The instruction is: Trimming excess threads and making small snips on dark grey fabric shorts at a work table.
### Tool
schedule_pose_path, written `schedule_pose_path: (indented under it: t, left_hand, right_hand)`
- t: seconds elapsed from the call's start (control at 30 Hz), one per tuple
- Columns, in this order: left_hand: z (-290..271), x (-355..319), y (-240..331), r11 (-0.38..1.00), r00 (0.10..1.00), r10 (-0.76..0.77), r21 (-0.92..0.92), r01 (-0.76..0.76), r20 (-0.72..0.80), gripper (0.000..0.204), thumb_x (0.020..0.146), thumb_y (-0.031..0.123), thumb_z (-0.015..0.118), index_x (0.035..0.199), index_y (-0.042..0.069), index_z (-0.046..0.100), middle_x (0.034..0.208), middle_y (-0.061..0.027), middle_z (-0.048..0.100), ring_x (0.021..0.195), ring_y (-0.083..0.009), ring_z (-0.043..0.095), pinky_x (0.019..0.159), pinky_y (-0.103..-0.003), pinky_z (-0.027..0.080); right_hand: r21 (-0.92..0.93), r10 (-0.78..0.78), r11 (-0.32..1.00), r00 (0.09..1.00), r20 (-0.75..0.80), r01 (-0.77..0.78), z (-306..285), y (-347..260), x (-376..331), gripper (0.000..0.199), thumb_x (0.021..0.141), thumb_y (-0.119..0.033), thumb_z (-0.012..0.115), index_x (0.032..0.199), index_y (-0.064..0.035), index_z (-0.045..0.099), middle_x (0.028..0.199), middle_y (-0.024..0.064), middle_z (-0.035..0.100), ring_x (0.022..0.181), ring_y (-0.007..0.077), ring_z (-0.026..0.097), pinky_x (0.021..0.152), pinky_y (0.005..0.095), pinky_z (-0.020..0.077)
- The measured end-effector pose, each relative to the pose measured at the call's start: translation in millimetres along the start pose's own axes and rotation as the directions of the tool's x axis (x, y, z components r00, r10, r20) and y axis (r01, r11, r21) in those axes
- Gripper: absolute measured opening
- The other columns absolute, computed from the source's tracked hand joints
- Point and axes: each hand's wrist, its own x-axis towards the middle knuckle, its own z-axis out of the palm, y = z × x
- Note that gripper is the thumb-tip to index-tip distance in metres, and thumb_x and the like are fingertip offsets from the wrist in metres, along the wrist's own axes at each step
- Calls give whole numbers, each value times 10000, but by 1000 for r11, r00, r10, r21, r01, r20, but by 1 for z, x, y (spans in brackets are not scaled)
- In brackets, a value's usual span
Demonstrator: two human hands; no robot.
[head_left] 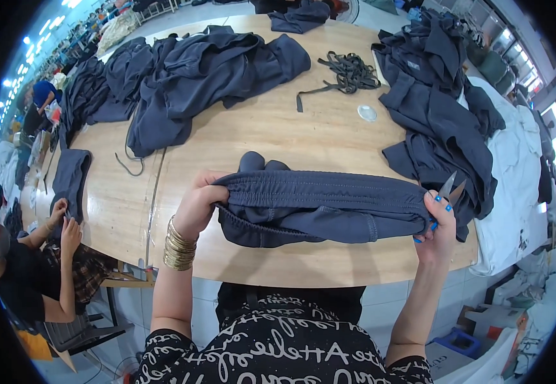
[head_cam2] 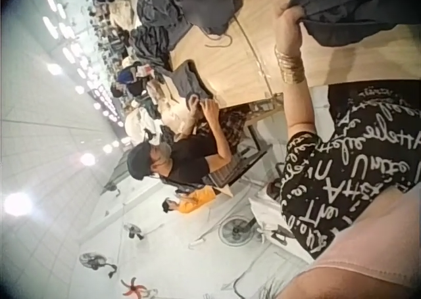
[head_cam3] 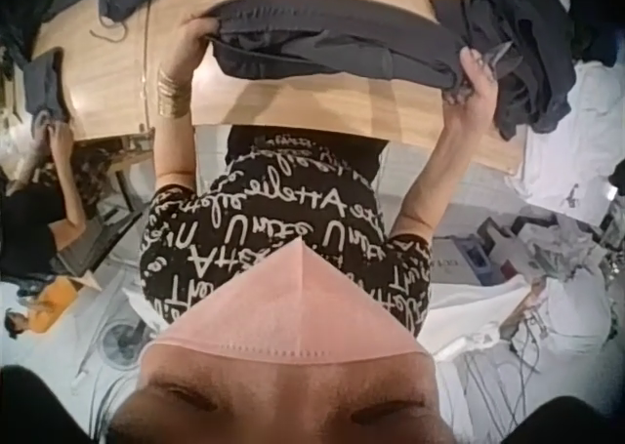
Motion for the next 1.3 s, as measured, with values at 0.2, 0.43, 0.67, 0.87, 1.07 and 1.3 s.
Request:
schedule_pose_path:
  t: [0.2,0.43,0.67,0.87,1.07,1.3]
  left_hand:
    - [14,-6,7,999,1000,-10,45,10,-5,324,644,-12,429,883,-87,634,742,-39,632,657,-82,540,620,-189,414]
    - [7,-2,5,991,993,-20,131,4,118,300,652,-2,432,863,-73,633,749,-32,631,669,-74,540,634,-189,420]
    - [18,-7,9,993,998,-42,106,46,-45,262,585,11,415,752,-70,601,687,-33,591,604,-86,497,581,-205,393]
    - [9,-5,6,989,999,-33,144,28,33,323,629,8,426,864,-91,625,746,-44,630,663,-90,543,640,-190,424]
    - [11,-5,6,990,999,-41,135,39,17,337,625,1,429,884,-97,622,765,-50,633,684,-95,554,656,-192,431]
    - [8,-7,-1,994,999,-35,107,32,21,316,637,-7,428,878,-83,618,764,-38,629,694,-86,551,665,-195,428]
  right_hand:
    - [-25,-19,1000,999,-41,17,-5,4,-5,140,849,-149,537,723,-109,492,521,-68,419,331,-3,298,294,152,223]
    - [15,-46,999,995,-90,47,-7,3,-9,104,785,-105,598,718,-71,526,532,-44,473,316,3,298,285,154,229]
    - [-51,-18,999,997,-69,15,3,3,-8,145,824,-150,559,709,-105,485,529,-62,426,337,1,278,305,156,213]
    - [-86,-54,995,997,-47,50,4,2,-11,145,797,-150,587,705,-97,488,535,-60,433,344,-4,282,315,147,224]
    - [-89,-60,994,998,-18,58,7,0,-14,137,782,-146,603,713,-81,504,539,-56,445,346,-5,292,314,145,224]
    - [-142,42,990,977,209,-12,7,1,-18,163,770,-157,633,744,-57,507,550,-33,465,350,6,312,316,146,224]
